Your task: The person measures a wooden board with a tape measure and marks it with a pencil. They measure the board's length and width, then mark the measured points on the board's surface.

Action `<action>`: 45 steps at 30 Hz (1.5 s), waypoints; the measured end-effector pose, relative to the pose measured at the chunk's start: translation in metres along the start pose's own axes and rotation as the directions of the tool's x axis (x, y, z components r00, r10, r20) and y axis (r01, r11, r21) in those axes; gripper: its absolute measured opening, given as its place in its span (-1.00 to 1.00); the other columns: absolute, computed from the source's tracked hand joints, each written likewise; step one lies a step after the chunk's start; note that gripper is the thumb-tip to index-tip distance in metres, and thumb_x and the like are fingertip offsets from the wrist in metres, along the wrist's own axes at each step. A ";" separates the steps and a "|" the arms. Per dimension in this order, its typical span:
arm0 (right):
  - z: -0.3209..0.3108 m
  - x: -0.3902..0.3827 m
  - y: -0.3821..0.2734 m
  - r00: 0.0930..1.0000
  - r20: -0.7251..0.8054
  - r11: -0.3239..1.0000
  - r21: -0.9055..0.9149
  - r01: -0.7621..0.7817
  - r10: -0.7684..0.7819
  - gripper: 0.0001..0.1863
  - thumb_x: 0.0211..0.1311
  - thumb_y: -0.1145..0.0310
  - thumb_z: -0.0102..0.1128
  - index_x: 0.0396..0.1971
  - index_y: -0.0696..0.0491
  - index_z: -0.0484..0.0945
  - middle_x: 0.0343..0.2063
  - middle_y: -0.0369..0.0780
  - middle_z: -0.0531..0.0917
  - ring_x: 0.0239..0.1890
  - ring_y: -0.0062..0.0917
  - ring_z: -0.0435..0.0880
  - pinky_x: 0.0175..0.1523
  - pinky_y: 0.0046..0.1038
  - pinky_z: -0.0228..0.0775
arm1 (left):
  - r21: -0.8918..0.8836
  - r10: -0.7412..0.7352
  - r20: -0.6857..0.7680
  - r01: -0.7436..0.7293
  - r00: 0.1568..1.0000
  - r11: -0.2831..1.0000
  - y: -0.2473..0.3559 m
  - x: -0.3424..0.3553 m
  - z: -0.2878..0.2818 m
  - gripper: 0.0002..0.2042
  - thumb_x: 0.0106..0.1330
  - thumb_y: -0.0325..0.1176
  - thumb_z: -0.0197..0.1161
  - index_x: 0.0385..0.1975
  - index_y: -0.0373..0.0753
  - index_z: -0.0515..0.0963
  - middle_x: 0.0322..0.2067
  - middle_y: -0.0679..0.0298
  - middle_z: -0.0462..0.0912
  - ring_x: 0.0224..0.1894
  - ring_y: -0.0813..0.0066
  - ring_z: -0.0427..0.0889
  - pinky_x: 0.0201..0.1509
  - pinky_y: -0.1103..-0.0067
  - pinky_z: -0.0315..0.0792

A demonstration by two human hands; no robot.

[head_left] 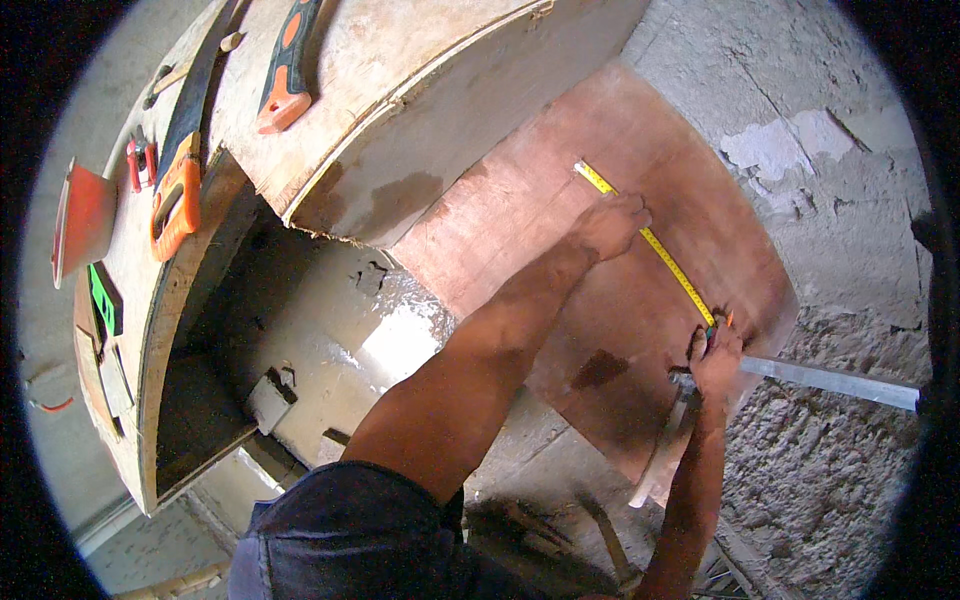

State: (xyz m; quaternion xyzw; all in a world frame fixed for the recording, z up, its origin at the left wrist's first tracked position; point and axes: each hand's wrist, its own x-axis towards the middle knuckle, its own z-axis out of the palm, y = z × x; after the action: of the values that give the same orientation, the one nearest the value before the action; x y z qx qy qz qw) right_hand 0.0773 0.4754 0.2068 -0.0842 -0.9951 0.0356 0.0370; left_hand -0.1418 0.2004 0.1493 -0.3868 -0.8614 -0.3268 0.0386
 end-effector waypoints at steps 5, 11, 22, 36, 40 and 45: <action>-0.021 -0.007 0.007 0.993 0.112 0.997 0.078 0.016 -0.025 -0.28 0.25 0.21 0.28 0.38 0.10 0.32 0.22 0.14 0.49 0.33 0.13 0.38 0.44 -0.01 0.23 | -0.069 0.084 -0.091 -0.091 0.992 0.993 -0.004 0.003 0.001 -0.72 0.12 -0.53 0.25 -0.13 -0.23 0.60 -0.10 0.00 0.60 0.05 -0.08 0.59 0.10 0.16 0.51; -0.019 -0.005 0.019 0.993 0.118 0.983 0.181 0.010 -0.031 -0.29 0.20 0.22 0.35 0.32 0.13 0.36 0.18 0.09 0.52 0.28 0.09 0.43 0.40 -0.04 0.26 | 0.010 -0.005 0.007 0.005 1.000 1.000 0.001 0.007 0.001 -0.72 0.11 -0.59 0.23 -0.15 -0.22 0.64 -0.07 0.00 0.62 0.06 -0.06 0.58 0.14 0.19 0.48; -0.018 -0.001 0.004 0.996 0.042 0.980 0.176 -0.089 0.082 -0.43 0.11 0.29 0.41 0.13 0.17 0.50 0.01 0.11 0.61 0.16 0.08 0.55 0.28 -0.09 0.40 | 0.024 -0.011 -0.001 0.011 1.000 1.000 0.006 0.006 -0.002 -0.73 0.15 -0.58 0.22 -0.14 -0.23 0.63 -0.10 -0.02 0.62 0.06 -0.09 0.56 0.14 0.18 0.45; -0.023 0.001 -0.056 0.866 -0.457 0.933 0.359 -0.030 0.204 -0.64 0.37 0.38 0.27 0.13 0.12 0.60 0.05 0.10 0.67 0.02 -0.07 0.68 0.12 -0.17 0.52 | 0.020 0.063 -0.046 -0.062 0.997 0.998 0.005 0.005 -0.003 -0.75 0.16 -0.53 0.19 -0.14 -0.23 0.60 -0.12 -0.04 0.61 0.02 -0.12 0.58 0.11 0.15 0.51; -0.016 0.002 -0.100 0.880 -0.378 0.812 0.584 -0.016 0.289 -0.69 0.31 0.42 0.38 0.01 0.15 0.66 -0.18 -0.08 0.76 -0.17 -0.31 0.70 -0.03 -0.36 0.53 | 0.006 0.062 -0.091 -0.062 0.994 0.998 -0.001 0.005 0.000 -0.81 0.14 -0.51 0.23 -0.23 -0.25 0.63 -0.17 0.02 0.60 0.00 -0.03 0.58 0.11 0.19 0.49; 0.008 0.006 -0.123 0.887 -0.366 0.788 0.615 0.004 0.281 -0.72 0.26 0.44 0.44 -0.05 0.14 0.67 -0.38 -0.23 0.65 -0.28 -0.48 0.59 -0.09 -0.44 0.48 | -0.057 0.020 -0.105 -0.027 0.994 0.998 0.000 0.002 0.003 -0.80 0.18 -0.48 0.23 -0.19 -0.25 0.65 -0.13 0.02 0.63 0.04 -0.04 0.58 0.15 0.19 0.49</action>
State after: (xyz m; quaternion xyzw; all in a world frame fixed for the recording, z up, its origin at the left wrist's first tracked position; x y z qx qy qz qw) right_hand 0.0501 0.3554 0.2087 -0.1485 -0.8880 0.3315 0.2819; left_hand -0.1427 0.2031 0.1472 -0.3802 -0.8437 -0.3713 0.0761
